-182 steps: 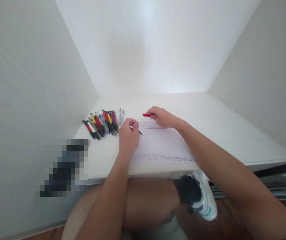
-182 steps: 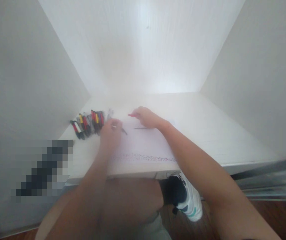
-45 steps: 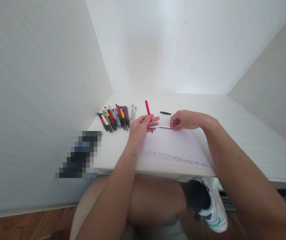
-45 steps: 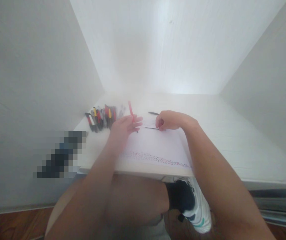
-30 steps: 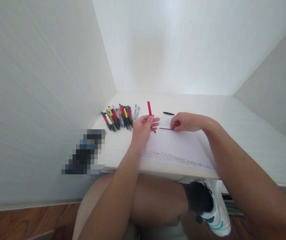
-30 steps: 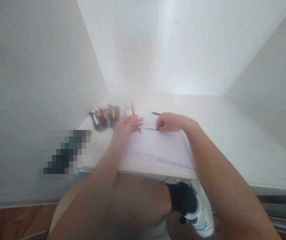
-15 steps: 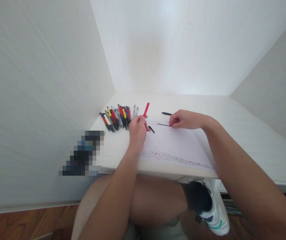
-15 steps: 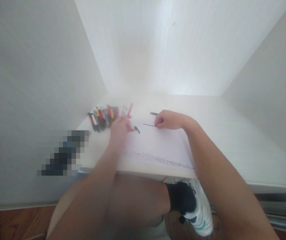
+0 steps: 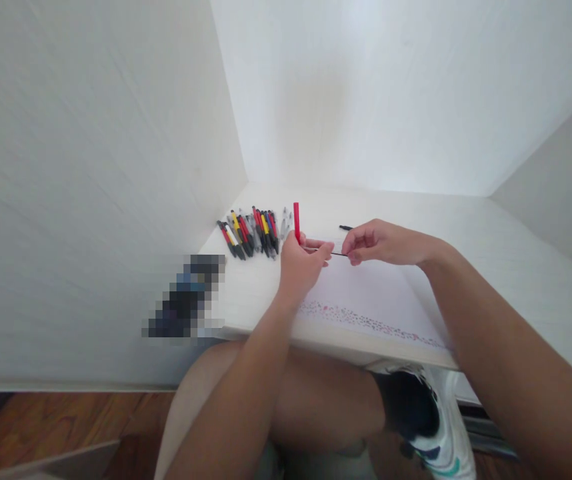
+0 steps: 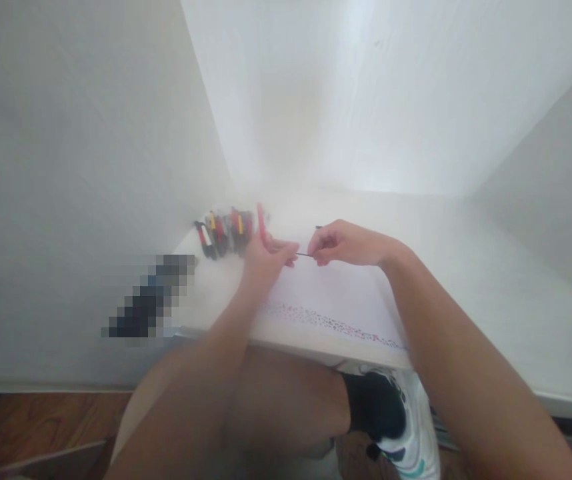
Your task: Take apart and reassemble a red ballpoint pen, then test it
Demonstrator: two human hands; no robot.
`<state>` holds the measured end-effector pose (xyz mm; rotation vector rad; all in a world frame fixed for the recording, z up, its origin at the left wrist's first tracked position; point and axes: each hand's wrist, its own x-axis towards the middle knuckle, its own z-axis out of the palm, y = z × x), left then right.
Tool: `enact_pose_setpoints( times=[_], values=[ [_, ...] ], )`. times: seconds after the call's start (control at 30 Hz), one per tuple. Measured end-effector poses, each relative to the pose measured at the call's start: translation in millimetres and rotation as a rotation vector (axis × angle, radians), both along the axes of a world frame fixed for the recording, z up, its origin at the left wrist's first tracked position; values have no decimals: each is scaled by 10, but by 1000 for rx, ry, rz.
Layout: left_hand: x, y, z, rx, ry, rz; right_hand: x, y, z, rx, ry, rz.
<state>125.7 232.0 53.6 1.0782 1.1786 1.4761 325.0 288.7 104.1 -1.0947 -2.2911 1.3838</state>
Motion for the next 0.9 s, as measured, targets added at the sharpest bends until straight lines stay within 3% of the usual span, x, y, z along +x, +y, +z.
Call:
enact_pose_setpoints(
  times=[0.2, 0.4, 0.7, 0.9],
  values=[
    [-6, -1, -9, 51, -66, -97, -76, 14, -61, 34, 172, -142],
    [-12, -30, 14, 84, 38, -87, -100, 63, -129, 54, 356, -315],
    [68, 76, 127, 150, -1, -84, -150, 43, -105, 60, 608, -469],
    [130, 278, 265, 186, 214, -182, -131, 79, -99, 99, 707, -524]
  ],
)
